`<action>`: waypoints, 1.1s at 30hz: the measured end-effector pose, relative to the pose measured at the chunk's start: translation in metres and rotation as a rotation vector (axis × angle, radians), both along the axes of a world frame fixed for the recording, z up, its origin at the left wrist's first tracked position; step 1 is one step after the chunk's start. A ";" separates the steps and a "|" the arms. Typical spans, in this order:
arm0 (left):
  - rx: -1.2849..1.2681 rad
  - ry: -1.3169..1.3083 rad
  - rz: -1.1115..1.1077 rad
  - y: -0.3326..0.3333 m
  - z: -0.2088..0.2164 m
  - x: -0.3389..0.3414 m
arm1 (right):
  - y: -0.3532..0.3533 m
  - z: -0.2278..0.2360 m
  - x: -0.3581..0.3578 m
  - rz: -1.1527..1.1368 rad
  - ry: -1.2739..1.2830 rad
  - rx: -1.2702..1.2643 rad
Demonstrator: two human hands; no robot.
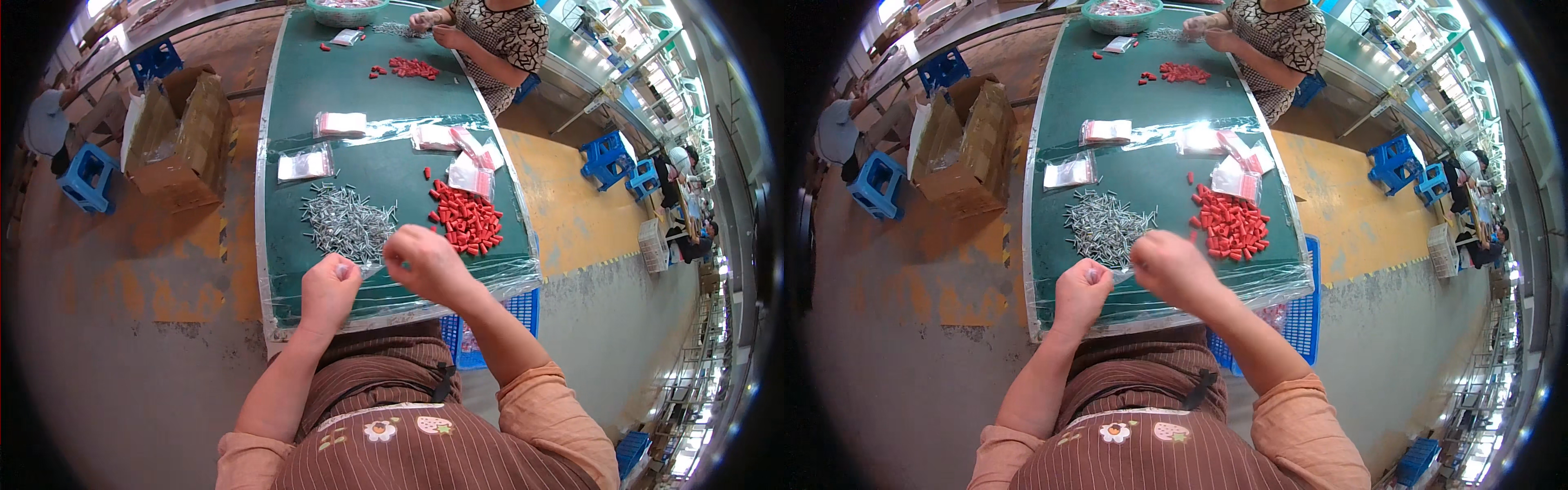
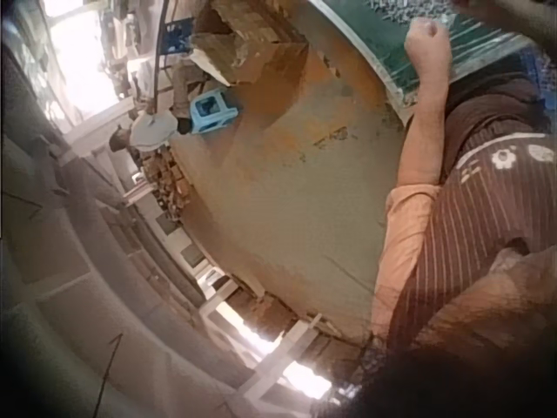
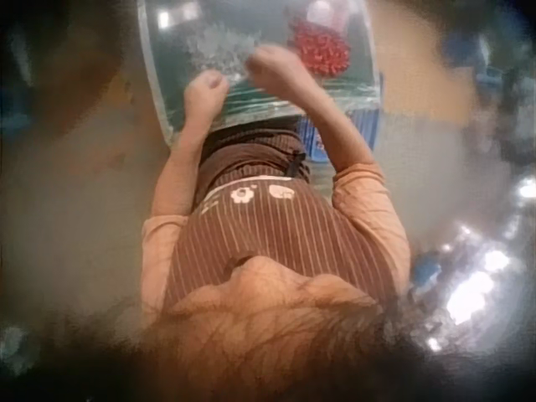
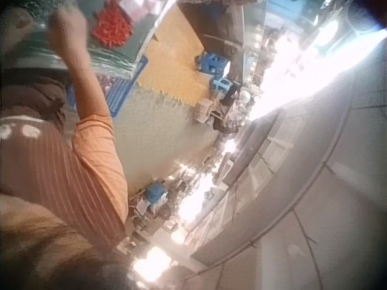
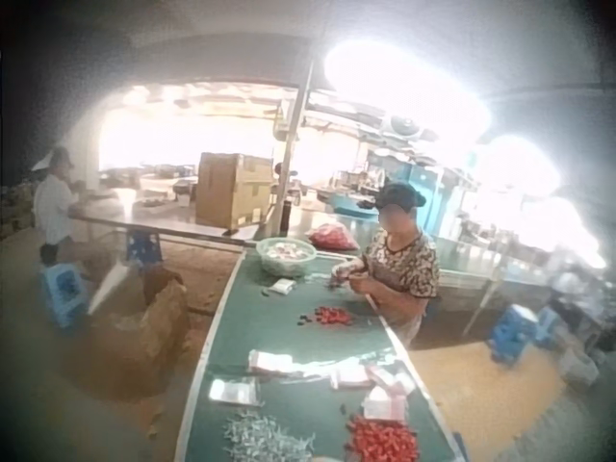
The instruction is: The person places small metal pins and red plastic caps into plastic bags by hand.
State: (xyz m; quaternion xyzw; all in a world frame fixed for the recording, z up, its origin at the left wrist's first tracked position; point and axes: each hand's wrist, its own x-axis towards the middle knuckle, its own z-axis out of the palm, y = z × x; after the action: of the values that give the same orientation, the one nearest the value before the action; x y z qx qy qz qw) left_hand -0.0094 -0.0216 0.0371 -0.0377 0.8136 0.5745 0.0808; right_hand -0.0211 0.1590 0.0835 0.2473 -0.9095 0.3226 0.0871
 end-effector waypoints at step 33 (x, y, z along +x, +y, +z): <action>0.165 -0.246 -0.017 -0.005 -0.019 -0.006 | 0.033 -0.042 0.002 -0.144 -0.248 0.131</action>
State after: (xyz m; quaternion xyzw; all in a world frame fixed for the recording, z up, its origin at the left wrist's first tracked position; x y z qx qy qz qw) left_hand -0.0153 -0.0262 0.0184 -0.0939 0.7479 0.6298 0.1876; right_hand -0.0193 0.1922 0.0416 0.1449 -0.9477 0.2837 -0.0191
